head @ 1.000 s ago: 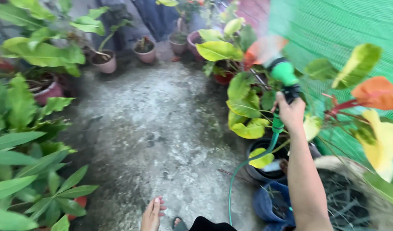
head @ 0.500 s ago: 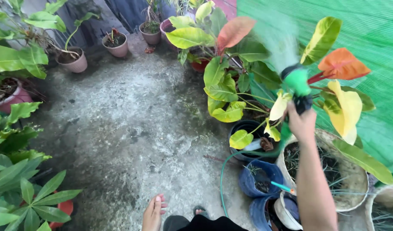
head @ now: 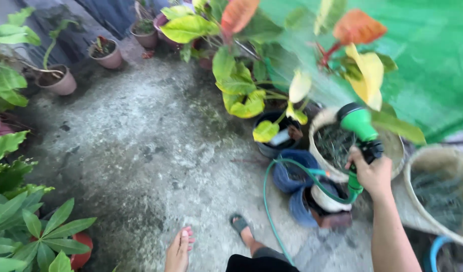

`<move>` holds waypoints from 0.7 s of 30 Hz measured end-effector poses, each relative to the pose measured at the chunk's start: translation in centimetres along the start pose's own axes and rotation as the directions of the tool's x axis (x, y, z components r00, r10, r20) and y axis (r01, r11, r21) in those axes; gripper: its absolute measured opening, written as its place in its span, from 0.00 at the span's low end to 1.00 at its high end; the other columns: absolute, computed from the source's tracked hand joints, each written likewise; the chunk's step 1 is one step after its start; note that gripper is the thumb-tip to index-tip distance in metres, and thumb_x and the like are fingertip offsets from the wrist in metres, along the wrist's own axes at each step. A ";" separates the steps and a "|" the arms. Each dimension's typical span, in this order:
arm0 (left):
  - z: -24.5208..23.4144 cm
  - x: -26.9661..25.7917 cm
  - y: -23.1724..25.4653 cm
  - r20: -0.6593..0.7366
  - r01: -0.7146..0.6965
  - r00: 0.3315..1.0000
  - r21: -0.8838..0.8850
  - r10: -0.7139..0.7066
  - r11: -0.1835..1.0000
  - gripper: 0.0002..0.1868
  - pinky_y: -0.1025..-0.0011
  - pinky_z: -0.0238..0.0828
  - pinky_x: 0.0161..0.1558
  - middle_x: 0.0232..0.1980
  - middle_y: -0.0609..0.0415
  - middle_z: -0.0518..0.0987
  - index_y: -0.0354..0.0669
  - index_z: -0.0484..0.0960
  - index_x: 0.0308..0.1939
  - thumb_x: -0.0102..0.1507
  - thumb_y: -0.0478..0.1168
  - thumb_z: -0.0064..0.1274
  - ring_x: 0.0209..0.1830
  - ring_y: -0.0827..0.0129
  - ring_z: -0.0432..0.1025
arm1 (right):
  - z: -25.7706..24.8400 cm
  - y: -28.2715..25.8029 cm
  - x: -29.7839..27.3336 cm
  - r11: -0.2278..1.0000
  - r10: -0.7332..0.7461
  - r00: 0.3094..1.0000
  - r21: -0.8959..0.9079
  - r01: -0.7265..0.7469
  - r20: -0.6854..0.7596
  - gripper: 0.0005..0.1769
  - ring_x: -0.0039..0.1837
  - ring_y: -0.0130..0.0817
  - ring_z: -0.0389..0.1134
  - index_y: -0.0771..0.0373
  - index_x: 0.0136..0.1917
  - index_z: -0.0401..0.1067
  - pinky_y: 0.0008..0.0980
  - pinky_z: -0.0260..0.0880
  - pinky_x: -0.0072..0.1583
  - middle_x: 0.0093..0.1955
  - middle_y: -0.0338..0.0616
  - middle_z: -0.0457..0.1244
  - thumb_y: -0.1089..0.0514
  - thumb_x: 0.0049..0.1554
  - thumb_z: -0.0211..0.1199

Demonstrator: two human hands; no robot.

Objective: Watering various potted plants on a balcony using a hose with a spray nozzle.

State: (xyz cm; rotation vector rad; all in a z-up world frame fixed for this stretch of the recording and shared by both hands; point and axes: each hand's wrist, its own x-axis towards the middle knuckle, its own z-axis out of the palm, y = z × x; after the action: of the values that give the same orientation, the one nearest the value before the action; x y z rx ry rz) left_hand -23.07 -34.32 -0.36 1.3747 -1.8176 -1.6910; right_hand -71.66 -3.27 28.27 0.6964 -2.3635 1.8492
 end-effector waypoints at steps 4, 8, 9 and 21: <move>1.7 -4.2 -6.3 0.060 0.076 0.995 -0.012 -0.076 0.997 0.27 0.66 0.77 0.45 0.52 0.51 0.85 0.46 0.79 0.63 0.69 0.57 0.39 0.44 0.68 0.80 | -5.7 -0.8 -6.1 0.998 0.034 0.999 -0.048 -0.036 -0.034 0.09 0.39 0.27 0.68 0.71 0.49 0.70 0.29 0.67 0.44 0.37 0.40 0.65 0.62 0.70 0.57; 4.5 -8.7 -5.5 0.117 0.091 0.988 0.077 -0.099 0.993 0.27 0.67 0.79 0.44 0.51 0.53 0.86 0.46 0.80 0.60 0.69 0.57 0.40 0.44 0.69 0.81 | -9.1 -1.5 -11.3 0.998 0.058 0.996 -0.007 -0.058 -0.063 0.06 0.38 0.24 0.66 0.67 0.52 0.69 0.28 0.68 0.42 0.37 0.37 0.64 0.61 0.66 0.58; 5.3 -10.0 -4.8 0.130 0.068 0.988 0.107 -0.082 0.992 0.27 0.68 0.78 0.44 0.50 0.54 0.86 0.45 0.81 0.60 0.69 0.57 0.40 0.44 0.69 0.81 | -10.3 -0.9 -12.4 0.996 0.062 0.995 -0.065 -0.067 -0.081 0.08 0.37 0.26 0.66 0.68 0.48 0.70 0.29 0.66 0.42 0.36 0.39 0.65 0.61 0.67 0.58; 16.6 -26.1 1.7 0.195 -0.078 0.980 0.126 0.052 0.989 0.27 0.69 0.76 0.48 0.51 0.50 0.85 0.41 0.78 0.61 0.69 0.55 0.38 0.46 0.66 0.81 | -24.6 1.9 -22.9 0.981 0.178 0.977 -0.061 -0.186 -0.121 0.09 0.36 0.27 0.68 0.68 0.47 0.70 0.30 0.68 0.41 0.34 0.41 0.66 0.59 0.65 0.59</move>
State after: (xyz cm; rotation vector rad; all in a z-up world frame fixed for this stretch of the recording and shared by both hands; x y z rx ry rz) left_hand -23.44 -4.13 6.58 1.2236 -2.0913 -1.7481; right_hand -57.43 27.10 26.06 0.3668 -2.4774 1.8040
